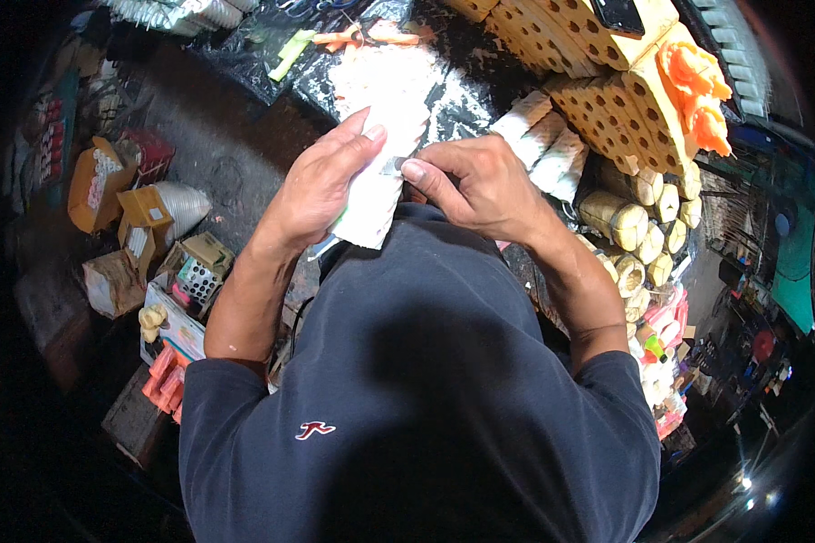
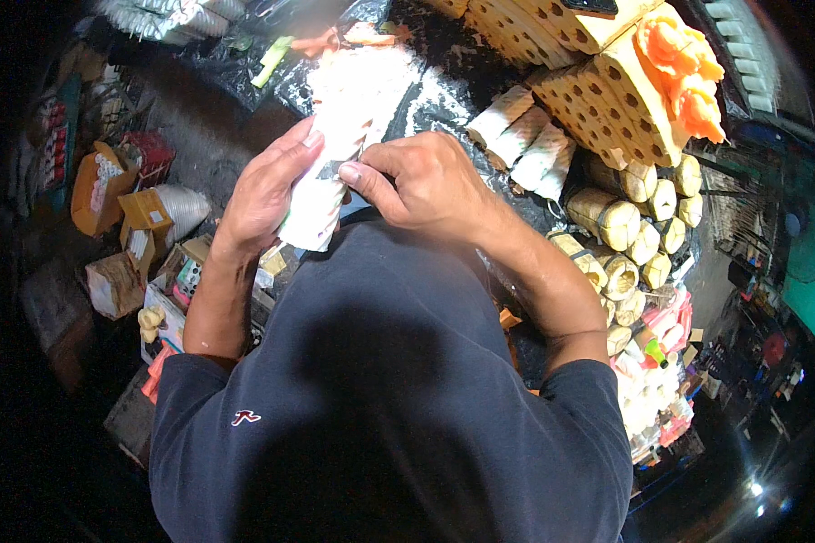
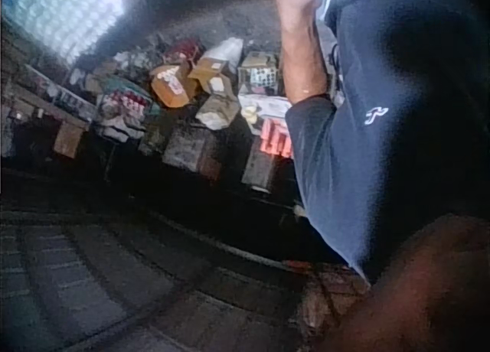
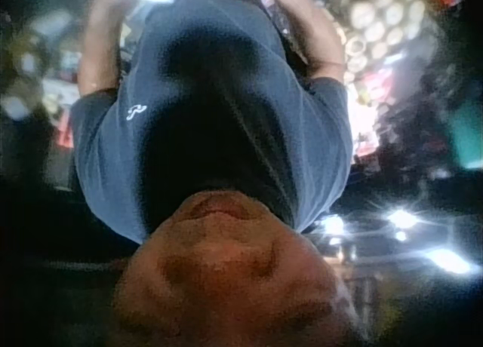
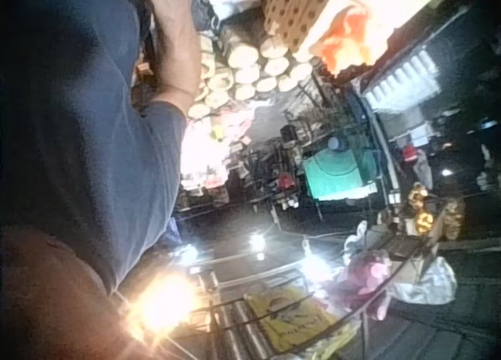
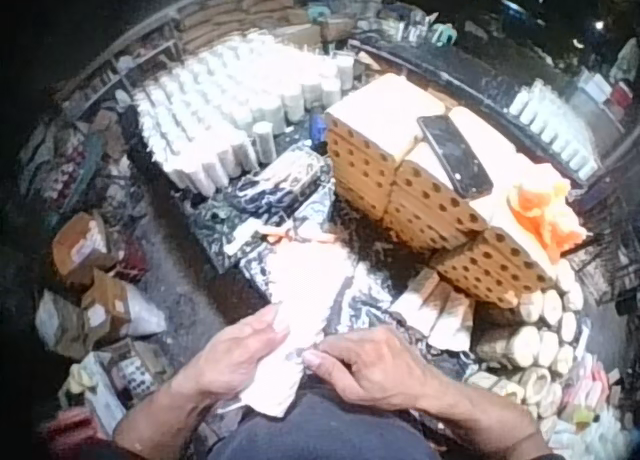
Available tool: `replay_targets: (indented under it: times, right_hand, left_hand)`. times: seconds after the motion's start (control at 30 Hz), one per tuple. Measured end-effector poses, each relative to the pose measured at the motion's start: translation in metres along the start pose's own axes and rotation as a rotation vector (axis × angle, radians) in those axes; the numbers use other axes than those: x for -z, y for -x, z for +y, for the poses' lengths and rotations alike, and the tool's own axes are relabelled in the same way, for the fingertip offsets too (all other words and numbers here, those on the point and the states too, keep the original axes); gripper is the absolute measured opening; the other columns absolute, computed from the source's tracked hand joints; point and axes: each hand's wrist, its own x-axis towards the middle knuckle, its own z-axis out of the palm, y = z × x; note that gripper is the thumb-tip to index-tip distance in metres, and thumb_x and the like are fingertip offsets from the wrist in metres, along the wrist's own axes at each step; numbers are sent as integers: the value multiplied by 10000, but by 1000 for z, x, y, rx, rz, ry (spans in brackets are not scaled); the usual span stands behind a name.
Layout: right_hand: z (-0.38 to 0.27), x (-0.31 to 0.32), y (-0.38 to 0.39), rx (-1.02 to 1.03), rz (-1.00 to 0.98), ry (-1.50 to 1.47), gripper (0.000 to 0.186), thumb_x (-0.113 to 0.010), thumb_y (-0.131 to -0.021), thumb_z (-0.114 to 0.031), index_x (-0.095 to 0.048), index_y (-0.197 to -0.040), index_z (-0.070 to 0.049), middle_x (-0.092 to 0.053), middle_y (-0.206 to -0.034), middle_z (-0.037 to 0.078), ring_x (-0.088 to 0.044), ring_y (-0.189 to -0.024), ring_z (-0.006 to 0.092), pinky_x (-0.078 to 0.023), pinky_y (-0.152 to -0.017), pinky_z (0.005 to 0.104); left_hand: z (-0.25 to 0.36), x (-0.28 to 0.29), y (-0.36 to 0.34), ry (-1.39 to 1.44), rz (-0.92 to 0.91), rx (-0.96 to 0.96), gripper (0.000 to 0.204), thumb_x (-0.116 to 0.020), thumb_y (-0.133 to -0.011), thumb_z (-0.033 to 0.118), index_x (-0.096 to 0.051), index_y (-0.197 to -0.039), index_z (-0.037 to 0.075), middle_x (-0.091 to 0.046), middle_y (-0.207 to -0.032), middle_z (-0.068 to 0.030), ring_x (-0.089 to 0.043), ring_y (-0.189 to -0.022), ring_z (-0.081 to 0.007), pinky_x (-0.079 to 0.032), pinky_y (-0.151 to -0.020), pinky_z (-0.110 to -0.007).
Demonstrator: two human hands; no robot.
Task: The person holds a white clay-like block and uses a small metal tool to scrape and shape its surface. The person repeatedly rotates the block and continues to refine the edges and face of the object.
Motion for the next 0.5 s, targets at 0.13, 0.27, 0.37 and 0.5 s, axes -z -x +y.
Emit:
replay_targets:
  times: [0.13,0.27,0.37,0.5]
  right_hand:
    - [-3,-1,3,25,8,28,328,-698,-1058,-312,-807,-938,-27,-747,-780,192,-732,-696,380,-580,-669,473]
    - [-3,8,1,48,-107,40,321,-701,-1055,-312,-820,-964,-27,-760,-797,183,-741,-716,382,-587,-679,462]
    - [-3,9,0,59,-139,-38,316,-710,-1042,-309,-828,-967,-25,-771,-821,196,-748,-742,398,-590,-697,478]
    - [3,-9,6,76,114,-69,258,-771,-1005,-276,-814,-943,-29,-747,-756,138,-719,-675,335,-566,-641,442]
  left_hand:
    - [-1,-8,1,-26,45,-6,566,-545,-1175,256,-400,-1645,-25,-685,-1363,-90,-682,-1157,-124,-567,-989,-282]
    - [-1,-5,1,-149,2,-23,571,-539,-1180,265,-392,-1650,-23,-688,-1360,-91,-674,-1168,-122,-558,-994,-277]
    - [-6,0,-1,-192,7,-27,575,-541,-1179,270,-392,-1648,-29,-691,-1358,-95,-673,-1169,-121,-559,-987,-278]
    - [-2,-5,1,-157,45,-19,580,-544,-1178,267,-392,-1650,-35,-693,-1354,-97,-674,-1167,-120,-565,-970,-274]
